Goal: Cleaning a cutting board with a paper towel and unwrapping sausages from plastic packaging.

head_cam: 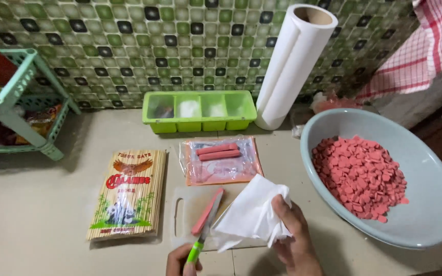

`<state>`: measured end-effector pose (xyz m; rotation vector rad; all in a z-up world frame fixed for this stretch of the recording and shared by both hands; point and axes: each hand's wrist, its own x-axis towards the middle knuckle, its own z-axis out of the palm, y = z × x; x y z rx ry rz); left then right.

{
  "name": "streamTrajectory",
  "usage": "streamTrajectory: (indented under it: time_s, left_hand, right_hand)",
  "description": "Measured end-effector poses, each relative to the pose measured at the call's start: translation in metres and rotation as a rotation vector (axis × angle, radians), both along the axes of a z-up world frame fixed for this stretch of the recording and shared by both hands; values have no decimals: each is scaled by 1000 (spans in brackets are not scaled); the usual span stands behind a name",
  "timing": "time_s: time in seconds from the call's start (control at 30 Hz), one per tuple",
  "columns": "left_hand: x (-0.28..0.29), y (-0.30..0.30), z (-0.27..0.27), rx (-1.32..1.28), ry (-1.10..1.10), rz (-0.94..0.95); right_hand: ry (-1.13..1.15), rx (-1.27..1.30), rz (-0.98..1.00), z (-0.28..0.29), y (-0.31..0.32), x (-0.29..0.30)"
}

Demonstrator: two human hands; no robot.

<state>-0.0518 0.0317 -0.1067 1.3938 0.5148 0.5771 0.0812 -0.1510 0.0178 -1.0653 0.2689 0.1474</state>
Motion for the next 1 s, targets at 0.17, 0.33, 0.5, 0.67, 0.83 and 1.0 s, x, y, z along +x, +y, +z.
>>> streamTrajectory:
  time_s: [0.17, 0.33, 0.5, 0.67, 0.83, 1.0]
  left_hand:
    - [12, -15, 74, 219, 208, -21]
    - [26, -32, 83, 287, 110, 5]
    - [30, -36, 103, 506, -115, 24]
    - [24, -32, 86, 688, -8, -80]
    - [22, -34, 108, 825, -24, -166]
    - [18, -41, 83, 910, 101, -160]
  right_hand:
    - [155, 144, 54, -5, 1, -10]
    - [304, 147, 188, 32, 12, -34]
    - [-10, 232, 274, -14, 14, -34]
    - [-56, -150, 271, -26, 16, -27]
    - [15, -307, 144, -2, 31, -29]
    - [-24, -71, 0, -7, 28, -15]
